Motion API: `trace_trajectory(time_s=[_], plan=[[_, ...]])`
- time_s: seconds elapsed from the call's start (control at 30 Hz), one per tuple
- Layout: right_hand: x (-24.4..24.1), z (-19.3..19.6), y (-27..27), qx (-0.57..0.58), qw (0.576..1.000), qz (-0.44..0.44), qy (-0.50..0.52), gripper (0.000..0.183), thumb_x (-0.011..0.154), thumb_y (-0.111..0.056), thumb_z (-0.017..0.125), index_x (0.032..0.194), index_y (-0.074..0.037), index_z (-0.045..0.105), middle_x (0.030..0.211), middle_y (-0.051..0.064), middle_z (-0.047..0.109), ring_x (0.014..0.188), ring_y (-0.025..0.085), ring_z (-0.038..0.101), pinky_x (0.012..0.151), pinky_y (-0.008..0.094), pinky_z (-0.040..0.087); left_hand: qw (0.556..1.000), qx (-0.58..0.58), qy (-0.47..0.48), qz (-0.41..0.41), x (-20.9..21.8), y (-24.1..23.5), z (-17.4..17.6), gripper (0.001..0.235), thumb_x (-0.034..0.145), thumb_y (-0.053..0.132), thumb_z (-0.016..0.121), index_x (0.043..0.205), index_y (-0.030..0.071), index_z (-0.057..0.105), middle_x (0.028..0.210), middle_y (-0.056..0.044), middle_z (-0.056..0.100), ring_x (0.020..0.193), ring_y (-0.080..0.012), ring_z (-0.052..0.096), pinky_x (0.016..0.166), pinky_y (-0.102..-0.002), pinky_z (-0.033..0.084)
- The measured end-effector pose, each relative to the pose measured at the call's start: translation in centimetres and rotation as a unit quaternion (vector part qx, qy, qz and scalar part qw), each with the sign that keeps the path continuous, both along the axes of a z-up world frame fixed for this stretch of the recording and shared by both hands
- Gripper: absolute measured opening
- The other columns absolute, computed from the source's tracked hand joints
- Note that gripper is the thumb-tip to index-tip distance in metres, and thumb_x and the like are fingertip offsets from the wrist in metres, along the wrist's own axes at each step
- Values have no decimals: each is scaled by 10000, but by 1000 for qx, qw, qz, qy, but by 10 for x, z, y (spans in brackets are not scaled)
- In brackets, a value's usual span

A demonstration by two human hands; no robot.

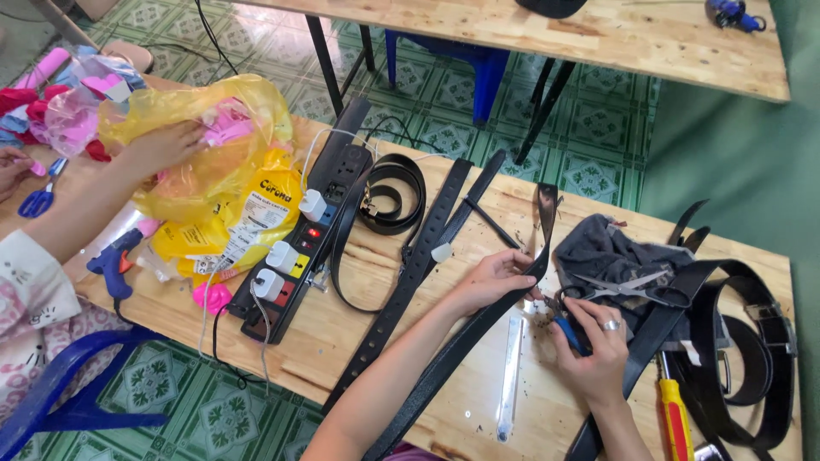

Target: Trimming and finishing leather belts using scissors and pliers at a workbench

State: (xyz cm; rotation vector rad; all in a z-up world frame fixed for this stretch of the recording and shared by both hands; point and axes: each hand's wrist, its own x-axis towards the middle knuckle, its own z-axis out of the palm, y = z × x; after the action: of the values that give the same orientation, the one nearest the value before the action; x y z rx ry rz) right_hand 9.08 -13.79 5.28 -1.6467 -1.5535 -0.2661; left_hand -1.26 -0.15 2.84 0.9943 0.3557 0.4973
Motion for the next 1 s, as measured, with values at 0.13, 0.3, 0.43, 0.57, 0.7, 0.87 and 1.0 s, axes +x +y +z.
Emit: trace_trajectory(time_s=[0.13,0.3,0.43,0.57,0.7,0.87,1.0], plan=[[0,-2,-2,-7,1000,-7,1,286,696,-147,602,962,-47,571,919,54,547,822,214,495,784,308,363,1000,-12,16,7,1,-2,-2,187,754,17,536,917,-8,447,812,-153,524,687,-227,589,607,-246,506],[1,-1,2,0,1000,-7,7,273,690,-128,604,946,-36,574,908,70,550,812,220,503,780,310,367,999,-7,43,7,1,2,6,206,753,29,535,931,-9,438,839,-165,531,689,-226,590,614,-240,502],[-3,1,0,-10,1000,-2,14,271,701,-120,595,954,-26,574,905,77,544,822,235,502,786,319,373,998,34,55,10,-3,0,8,208,748,65,551,933,10,472,824,-127,555,704,-183,582,654,-245,487],[-2,-1,0,-9,1000,-7,4,272,708,-122,601,958,-20,576,915,87,545,826,235,499,788,324,365,998,22,66,3,-3,0,10,201,749,62,545,929,16,467,825,-131,560,714,-193,585,644,-252,486],[-3,1,2,-10,1000,-2,8,272,705,-104,608,955,-2,576,912,100,548,824,238,499,776,326,363,999,-10,47,0,-1,1,4,208,753,58,543,931,16,444,771,-157,565,669,-206,589,551,-241,491],[-1,-1,2,-6,1000,1,11,280,709,-114,601,968,-11,571,918,93,541,831,238,500,788,324,369,999,2,36,0,-1,2,6,196,755,49,541,923,0,452,769,-168,559,665,-217,587,543,-250,496],[1,-5,0,-7,1000,2,8,280,701,-108,614,961,-12,573,917,98,542,828,241,500,786,329,367,1000,14,9,11,1,0,-6,190,758,44,538,912,-2,437,732,-186,569,647,-215,583,552,-255,493]])
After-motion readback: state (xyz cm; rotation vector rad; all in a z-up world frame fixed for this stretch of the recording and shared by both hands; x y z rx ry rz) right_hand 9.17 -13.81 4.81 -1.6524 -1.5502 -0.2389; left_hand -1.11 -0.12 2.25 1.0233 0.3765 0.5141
